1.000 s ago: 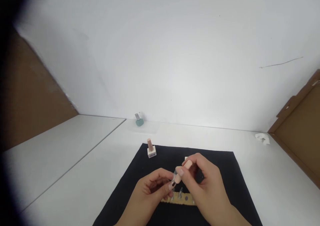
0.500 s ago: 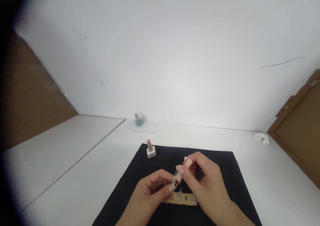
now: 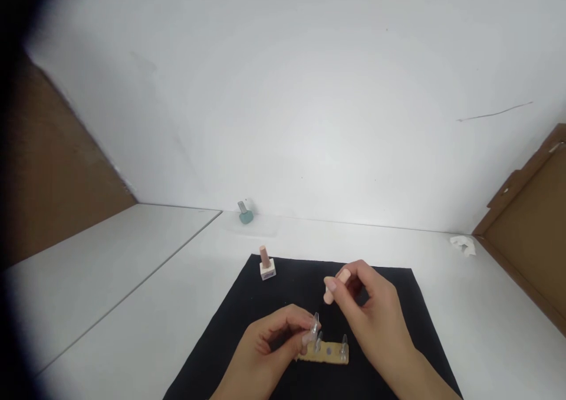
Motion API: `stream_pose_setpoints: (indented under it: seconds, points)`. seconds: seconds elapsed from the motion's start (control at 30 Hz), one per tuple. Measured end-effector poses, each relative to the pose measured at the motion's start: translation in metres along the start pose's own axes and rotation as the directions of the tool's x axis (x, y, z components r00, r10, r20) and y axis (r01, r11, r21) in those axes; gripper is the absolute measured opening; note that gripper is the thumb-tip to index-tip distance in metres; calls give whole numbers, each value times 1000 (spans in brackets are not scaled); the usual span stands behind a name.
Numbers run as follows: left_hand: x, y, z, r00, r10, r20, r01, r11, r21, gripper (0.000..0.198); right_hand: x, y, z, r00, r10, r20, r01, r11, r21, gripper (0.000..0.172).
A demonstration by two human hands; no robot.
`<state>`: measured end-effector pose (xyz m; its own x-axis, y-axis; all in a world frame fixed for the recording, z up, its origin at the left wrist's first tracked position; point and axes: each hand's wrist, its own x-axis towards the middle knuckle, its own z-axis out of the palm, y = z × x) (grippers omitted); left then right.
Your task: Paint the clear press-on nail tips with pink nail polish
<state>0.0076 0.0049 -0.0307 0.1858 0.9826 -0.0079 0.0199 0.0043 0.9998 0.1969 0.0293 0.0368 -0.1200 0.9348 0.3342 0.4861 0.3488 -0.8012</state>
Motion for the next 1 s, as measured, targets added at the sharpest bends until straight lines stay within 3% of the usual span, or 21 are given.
stream_pose_setpoints:
  seconds: [0.1,0.2,0.27,0.47,0.67,0.73,0.87,1.0]
  points:
    - [-1,3,0,1000,-10,-4,10,1000,8,8,-1,-2,-3,1000,-3,19,3,1000,13,33]
    - [-1,6,1,1000,4,4,-4,1000,16,10,-5,-6,-2,987,1,161,-13,997,70,31]
    - [0,7,1,1000,23,14,-23,1000,17,12,-6,-7,1,981,1,196,-15,997,71,29]
    - [0,7,2,999,52,-6,-51,995,80,12,-5,-7,0,1000,-10,-20,10,1000,-8,31]
    - [-1,6,2,997,75,8,-75,993,89,14,-7,-9,-2,978,-70,196,80,996,-43,26]
    - [-1,6,2,996,86,16,-87,990,111,14,-7,-7,0,982,-78,171,90,994,-61,25]
    - [0,6,2,994,108,25,-110,984,137,15,-4,-5,0,998,-66,-15,66,997,-45,29]
    - [0,6,4,994,107,9,-107,982,156,15,-6,-9,-4,998,-26,63,28,999,-27,31]
